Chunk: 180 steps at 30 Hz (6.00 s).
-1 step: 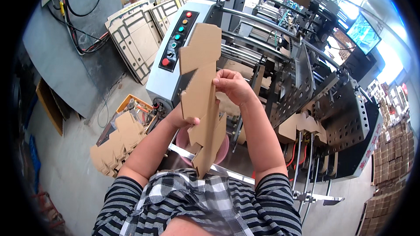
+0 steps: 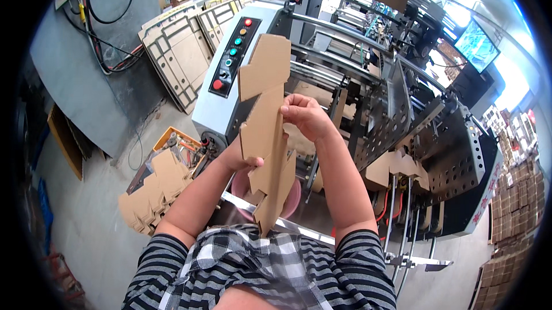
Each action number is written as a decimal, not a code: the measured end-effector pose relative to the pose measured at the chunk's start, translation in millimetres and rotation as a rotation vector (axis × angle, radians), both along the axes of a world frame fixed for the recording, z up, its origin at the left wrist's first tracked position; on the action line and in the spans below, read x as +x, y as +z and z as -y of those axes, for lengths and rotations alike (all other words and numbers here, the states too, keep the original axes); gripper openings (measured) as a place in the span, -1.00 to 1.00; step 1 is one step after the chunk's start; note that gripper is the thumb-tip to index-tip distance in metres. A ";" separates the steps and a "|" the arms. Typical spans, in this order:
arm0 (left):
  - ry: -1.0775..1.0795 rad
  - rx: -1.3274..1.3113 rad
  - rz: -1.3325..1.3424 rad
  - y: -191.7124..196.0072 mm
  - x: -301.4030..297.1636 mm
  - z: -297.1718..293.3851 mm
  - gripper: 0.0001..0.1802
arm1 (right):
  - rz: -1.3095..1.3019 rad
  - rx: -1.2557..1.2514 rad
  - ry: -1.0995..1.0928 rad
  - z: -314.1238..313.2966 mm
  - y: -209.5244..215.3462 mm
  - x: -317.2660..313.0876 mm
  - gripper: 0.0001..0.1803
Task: The person manually feeds flat cardboard pieces into a folding machine in a factory setting. They pick up individual pieces from a stack, insert them into the machine's mechanism, and then retrieve the folded boxes. The person occasionally inspects the cardboard pieces and stacks the finished boxes.
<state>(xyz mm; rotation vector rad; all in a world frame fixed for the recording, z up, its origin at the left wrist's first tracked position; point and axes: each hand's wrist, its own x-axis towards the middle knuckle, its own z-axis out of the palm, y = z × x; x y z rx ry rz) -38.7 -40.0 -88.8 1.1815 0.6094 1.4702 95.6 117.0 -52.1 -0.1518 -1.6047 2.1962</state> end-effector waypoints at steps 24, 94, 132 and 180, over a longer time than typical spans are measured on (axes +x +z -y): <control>0.328 0.262 -0.556 4.7 1.3 15.4 0.30 | -0.205 0.321 -0.273 58.7 100.2 13.9 -0.04; 0.342 0.217 0.149 -2.8 -56.4 30.3 0.12 | 0.769 1.655 -0.352 138.4 145.9 34.4 -0.58; 0.320 0.289 0.256 35.9 -72.0 54.3 0.21 | 0.886 1.591 0.246 164.5 84.5 4.1 -0.27; 0.203 0.156 0.187 -6.9 -42.9 40.8 0.10 | 0.227 1.104 -0.625 79.3 36.8 -51.3 0.09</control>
